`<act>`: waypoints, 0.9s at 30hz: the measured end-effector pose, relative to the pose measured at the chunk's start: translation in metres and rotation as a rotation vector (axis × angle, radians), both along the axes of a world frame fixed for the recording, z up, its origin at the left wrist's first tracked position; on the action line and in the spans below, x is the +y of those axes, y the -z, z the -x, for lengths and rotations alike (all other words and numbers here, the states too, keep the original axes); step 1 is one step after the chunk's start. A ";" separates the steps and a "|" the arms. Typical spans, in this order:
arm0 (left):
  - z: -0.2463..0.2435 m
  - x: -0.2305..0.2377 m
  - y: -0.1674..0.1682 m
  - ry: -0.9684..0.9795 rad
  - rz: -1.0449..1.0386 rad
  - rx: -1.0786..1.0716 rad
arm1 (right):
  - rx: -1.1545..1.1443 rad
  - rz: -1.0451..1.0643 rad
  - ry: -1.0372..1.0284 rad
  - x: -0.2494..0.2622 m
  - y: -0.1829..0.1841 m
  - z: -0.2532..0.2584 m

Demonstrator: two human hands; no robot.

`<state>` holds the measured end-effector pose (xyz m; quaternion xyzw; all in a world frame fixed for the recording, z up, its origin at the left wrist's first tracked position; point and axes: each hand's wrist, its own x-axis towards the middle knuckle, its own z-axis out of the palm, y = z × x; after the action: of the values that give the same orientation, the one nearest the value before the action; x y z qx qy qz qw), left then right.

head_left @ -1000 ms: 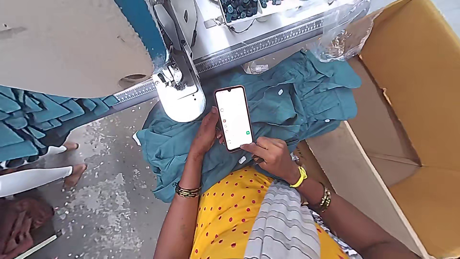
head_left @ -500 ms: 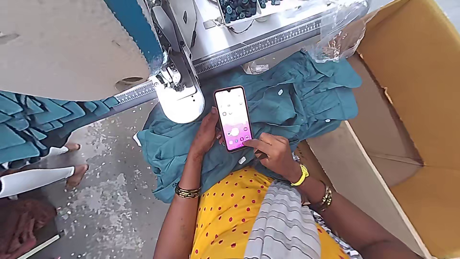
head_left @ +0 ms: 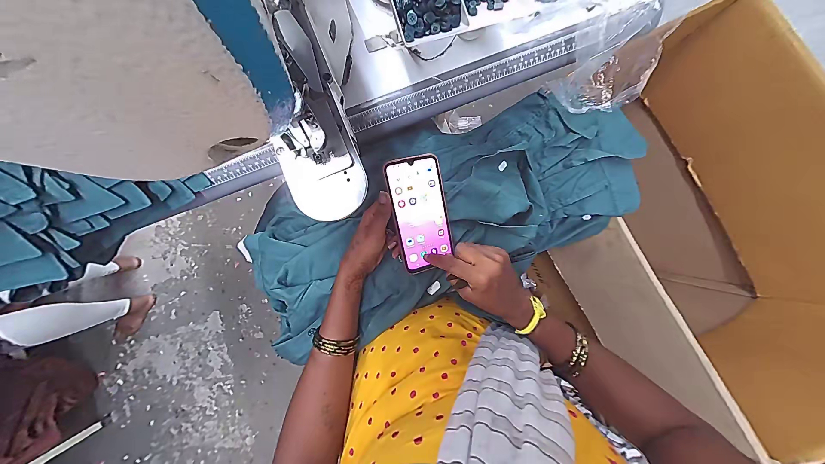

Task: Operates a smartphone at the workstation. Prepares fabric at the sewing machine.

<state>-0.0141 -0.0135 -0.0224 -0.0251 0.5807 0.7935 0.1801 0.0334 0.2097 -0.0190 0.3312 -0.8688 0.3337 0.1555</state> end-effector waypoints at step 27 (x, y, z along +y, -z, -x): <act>-0.001 0.002 -0.004 -0.023 0.033 -0.015 | -0.001 0.010 0.047 0.004 -0.003 0.009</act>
<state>-0.0130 -0.0114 -0.0183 -0.0406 0.5919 0.7858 0.1748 0.0246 0.2132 -0.0164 0.3097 -0.8747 0.3347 0.1644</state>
